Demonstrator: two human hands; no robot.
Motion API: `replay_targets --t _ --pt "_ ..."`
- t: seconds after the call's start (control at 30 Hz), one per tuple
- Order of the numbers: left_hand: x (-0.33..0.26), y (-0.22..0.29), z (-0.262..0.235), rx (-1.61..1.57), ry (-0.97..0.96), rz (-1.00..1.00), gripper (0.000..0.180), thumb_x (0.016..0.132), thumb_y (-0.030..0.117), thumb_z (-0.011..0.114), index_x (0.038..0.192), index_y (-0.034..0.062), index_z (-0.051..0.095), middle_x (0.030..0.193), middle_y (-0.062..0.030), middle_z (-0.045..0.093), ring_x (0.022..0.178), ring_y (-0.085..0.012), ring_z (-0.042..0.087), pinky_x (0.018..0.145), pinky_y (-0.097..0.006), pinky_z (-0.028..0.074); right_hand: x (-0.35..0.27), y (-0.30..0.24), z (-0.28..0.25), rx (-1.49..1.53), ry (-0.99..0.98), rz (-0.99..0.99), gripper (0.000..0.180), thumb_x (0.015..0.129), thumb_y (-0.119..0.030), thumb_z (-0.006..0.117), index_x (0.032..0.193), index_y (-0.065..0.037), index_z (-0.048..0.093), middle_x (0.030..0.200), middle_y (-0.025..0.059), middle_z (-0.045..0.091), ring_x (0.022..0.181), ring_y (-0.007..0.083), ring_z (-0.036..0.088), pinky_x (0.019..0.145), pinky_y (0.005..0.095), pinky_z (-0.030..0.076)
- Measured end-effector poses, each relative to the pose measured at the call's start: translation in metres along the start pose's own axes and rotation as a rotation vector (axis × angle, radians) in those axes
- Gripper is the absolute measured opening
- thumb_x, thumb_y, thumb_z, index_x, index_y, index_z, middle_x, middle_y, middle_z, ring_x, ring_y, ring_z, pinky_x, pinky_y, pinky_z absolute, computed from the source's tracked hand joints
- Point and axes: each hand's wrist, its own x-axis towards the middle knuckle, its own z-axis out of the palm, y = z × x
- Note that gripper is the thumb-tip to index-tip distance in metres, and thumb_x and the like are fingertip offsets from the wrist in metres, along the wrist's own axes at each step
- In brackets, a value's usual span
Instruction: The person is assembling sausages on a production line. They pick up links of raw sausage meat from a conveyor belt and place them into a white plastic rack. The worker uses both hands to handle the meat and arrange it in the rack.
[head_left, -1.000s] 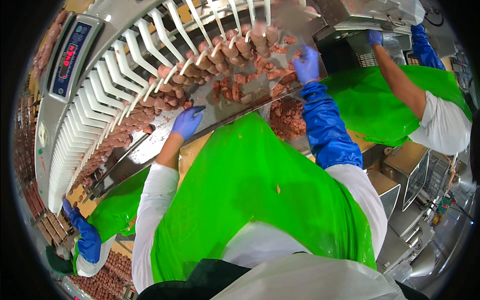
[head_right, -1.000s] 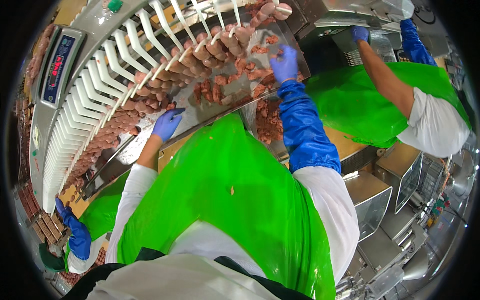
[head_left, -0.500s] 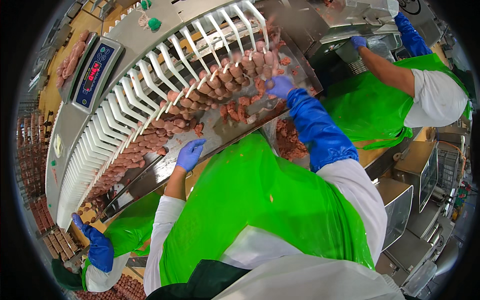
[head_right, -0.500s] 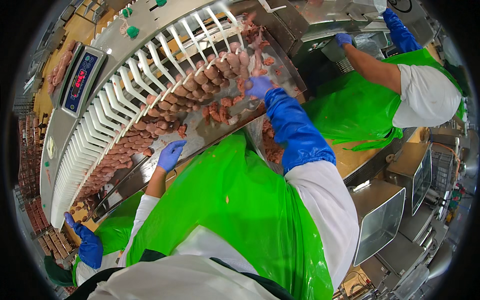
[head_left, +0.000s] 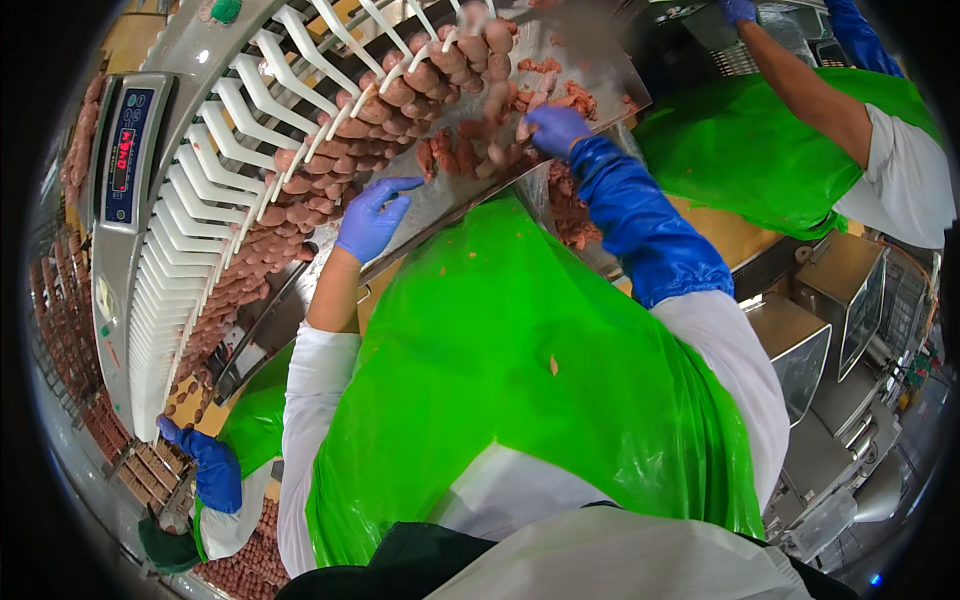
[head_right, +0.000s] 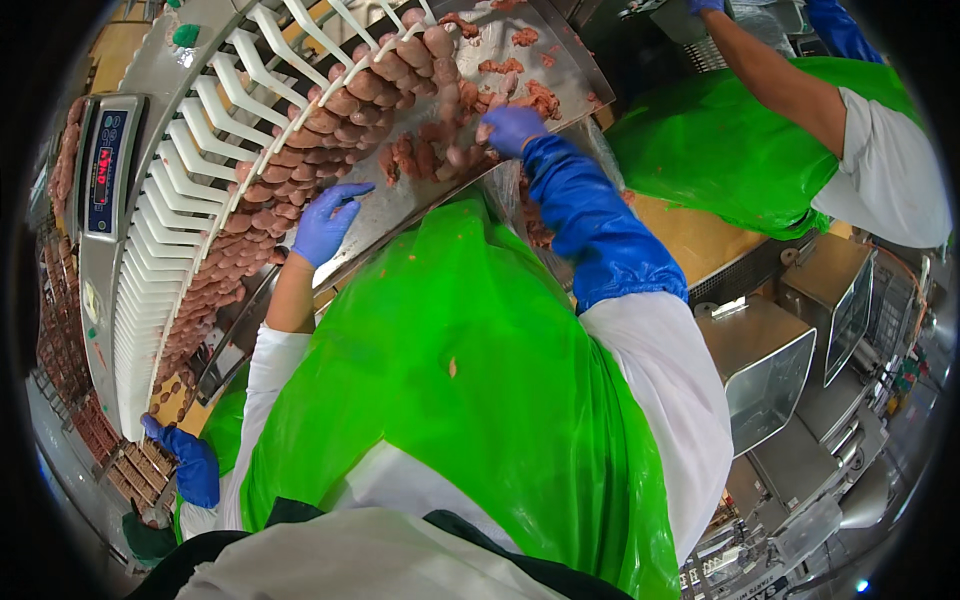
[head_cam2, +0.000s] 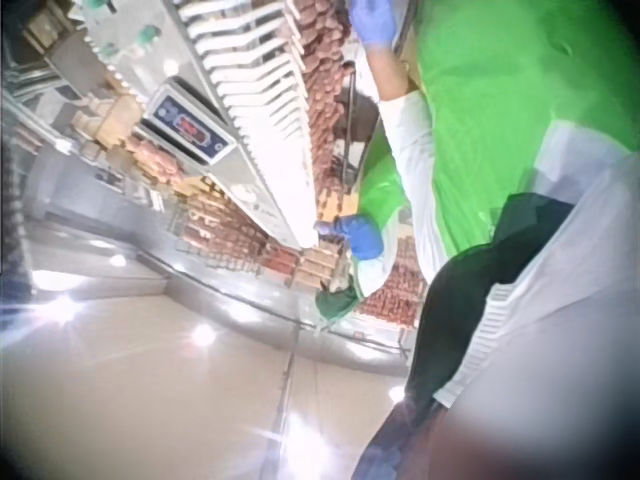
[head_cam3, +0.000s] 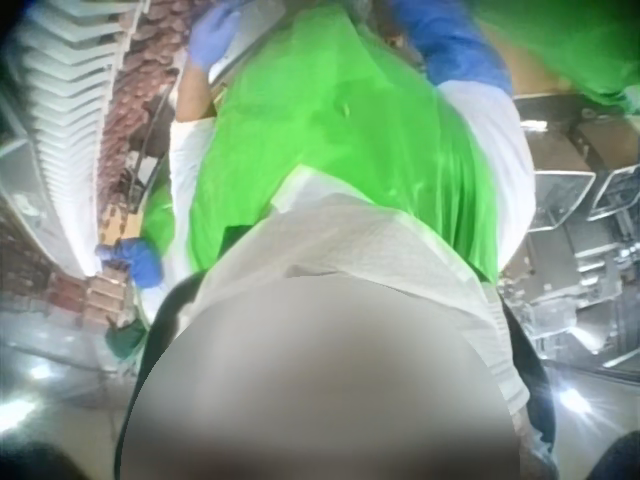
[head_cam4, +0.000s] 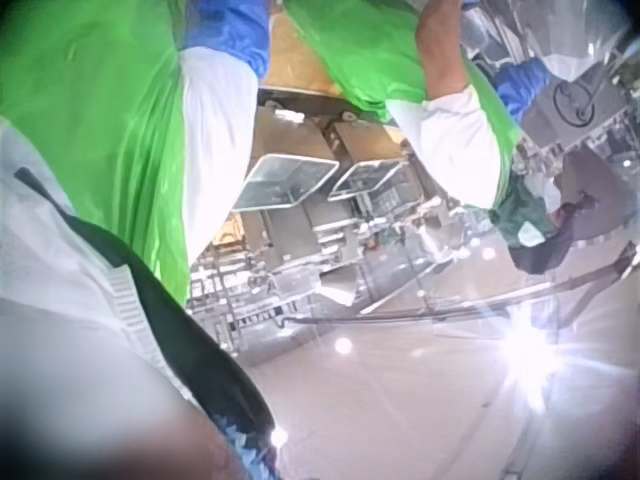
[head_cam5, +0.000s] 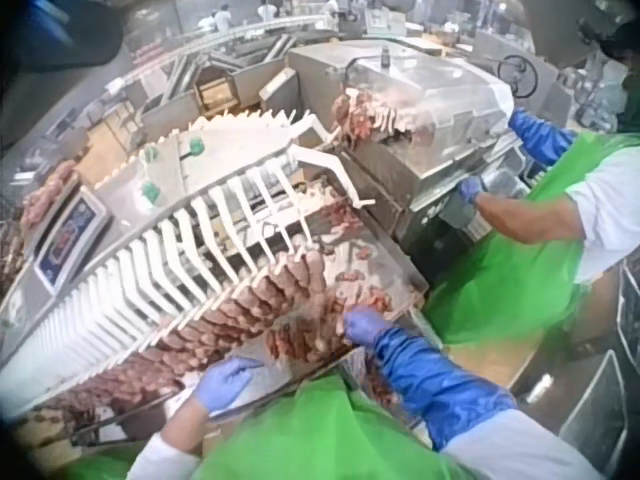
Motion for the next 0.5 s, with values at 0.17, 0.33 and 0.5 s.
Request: replay_targets --t 0.17,0.33,0.5 --pt "-0.020 -0.020 0.000 -0.070 0.058 -0.109 0.027 0.094 0.013 0.058 0.118 0.0076 0.067 0.108 -0.0069 0.067 0.092 -0.0158 0.061 0.088 -0.030 0.048 0.030 0.044 -0.010 -0.279 0.402 -0.188 0.028 0.078 -0.023 0.068 0.106 -0.020 0.073 0.130 0.0092 0.059 0.124 0.0294 0.053 0.097 0.0420 0.046" --pt "-0.032 -0.031 0.018 -0.128 0.056 -0.167 0.026 0.094 0.015 0.057 0.117 0.0080 0.067 0.110 -0.0089 0.068 0.099 -0.0195 0.063 0.090 -0.032 0.048 0.046 0.027 0.009 -0.505 0.123 -0.239 0.035 0.077 -0.029 0.067 0.108 -0.015 0.071 0.121 0.0075 0.059 0.127 0.0287 0.047 0.102 0.0453 0.039" --pt "-0.006 -0.003 0.018 -0.037 -0.010 -0.046 0.026 0.096 0.018 0.055 0.117 0.0095 0.067 0.112 -0.0106 0.068 0.104 -0.0242 0.064 0.095 -0.034 0.048 0.024 0.036 -0.024 -0.339 0.021 -0.356 0.023 0.083 -0.031 0.058 0.090 -0.013 0.072 0.101 0.0111 0.066 0.105 0.0315 0.058 0.100 0.0508 0.036"
